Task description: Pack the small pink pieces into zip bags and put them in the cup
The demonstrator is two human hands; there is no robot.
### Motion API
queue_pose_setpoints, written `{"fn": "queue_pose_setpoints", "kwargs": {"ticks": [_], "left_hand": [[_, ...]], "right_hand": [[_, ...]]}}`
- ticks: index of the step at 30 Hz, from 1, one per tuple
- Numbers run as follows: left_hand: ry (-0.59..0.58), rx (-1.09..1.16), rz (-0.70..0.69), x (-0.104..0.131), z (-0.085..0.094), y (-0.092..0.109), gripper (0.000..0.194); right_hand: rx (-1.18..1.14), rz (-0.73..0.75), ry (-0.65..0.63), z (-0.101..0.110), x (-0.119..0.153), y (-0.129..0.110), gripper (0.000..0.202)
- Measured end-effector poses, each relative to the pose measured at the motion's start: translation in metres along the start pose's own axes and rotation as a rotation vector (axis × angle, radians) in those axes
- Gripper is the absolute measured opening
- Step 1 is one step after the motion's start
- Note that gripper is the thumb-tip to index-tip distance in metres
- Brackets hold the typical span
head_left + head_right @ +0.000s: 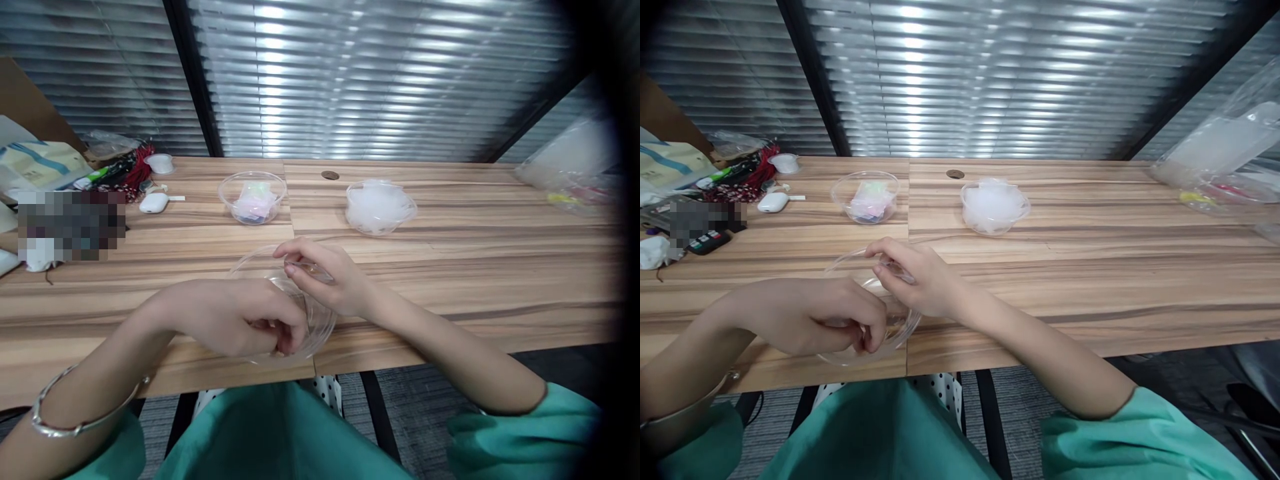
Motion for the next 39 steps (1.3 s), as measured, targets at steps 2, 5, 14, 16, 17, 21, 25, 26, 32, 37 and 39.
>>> {"fn": "queue_pose_setpoints", "kwargs": {"ticks": [2, 5, 14, 16, 17, 21, 25, 26, 32, 37, 39], "left_hand": [[0.024, 0.019, -0.026, 0.0004, 0.0016, 0.0011, 0.025], [0.056, 0.012, -0.086, 0.0005, 0.0028, 0.0029, 0.022], [0.048, 0.019, -0.073, 0.0007, 0.0022, -0.0018, 0.015], [0.037, 0.038, -0.064, 0.0013, 0.0018, -0.0031, 0.017], [0.03, 0.044, -0.062, 0.0015, 0.0016, -0.0036, 0.017], [0.006, 0.046, -0.024, 0.0006, 0.0008, -0.0057, 0.018], [0.011, -0.012, -0.017, -0.0013, 0.0009, -0.0046, 0.018], [0.014, -0.028, -0.023, -0.0016, 0.0006, -0.0041, 0.017], [0.03, -0.057, -0.063, -0.002, -0.0007, -0.0008, 0.014], [0.031, -0.117, -0.037, -0.002, 0.0004, -0.0005, 0.018], [0.041, -0.128, -0.035, -0.0018, 0.0015, -0.0014, 0.018]], "right_hand": [[0.003, -0.003, -0.002, 0.0005, -0.0001, -0.0005, 0.021], [0.011, 0.002, -0.007, 0.001, -0.0005, -0.002, 0.019], [0.003, 0.012, -0.02, 0.0006, -0.0006, -0.0015, 0.019], [0.01, 0.026, -0.019, 0.0006, -0.0006, -0.0021, 0.019], [0.015, 0.031, -0.014, 0.0008, -0.0006, -0.0024, 0.019], [0.023, 0.036, -0.003, 0.0007, -0.0008, -0.0034, 0.018], [0.023, 0.035, -0.005, 0.0013, -0.0011, -0.0052, 0.016], [0.024, 0.041, -0.005, 0.0016, -0.0011, -0.0058, 0.016], [0.034, 0.048, -0.004, 0.002, -0.0014, -0.0055, 0.016], [0.043, 0.048, -0.016, 0.0012, -0.0015, -0.0041, 0.016], [0.049, 0.049, -0.018, 0.0014, -0.0014, -0.0038, 0.016]]}}
Point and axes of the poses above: each hand's wrist, its own x-axis away from the middle knuckle, its own z-axis out of the back of the hand, y = z × x, the point moved 6 cm from there along -x, towards the middle knuckle, and after that the axes turned 7 degrees about -y, right-handed, at the moved point
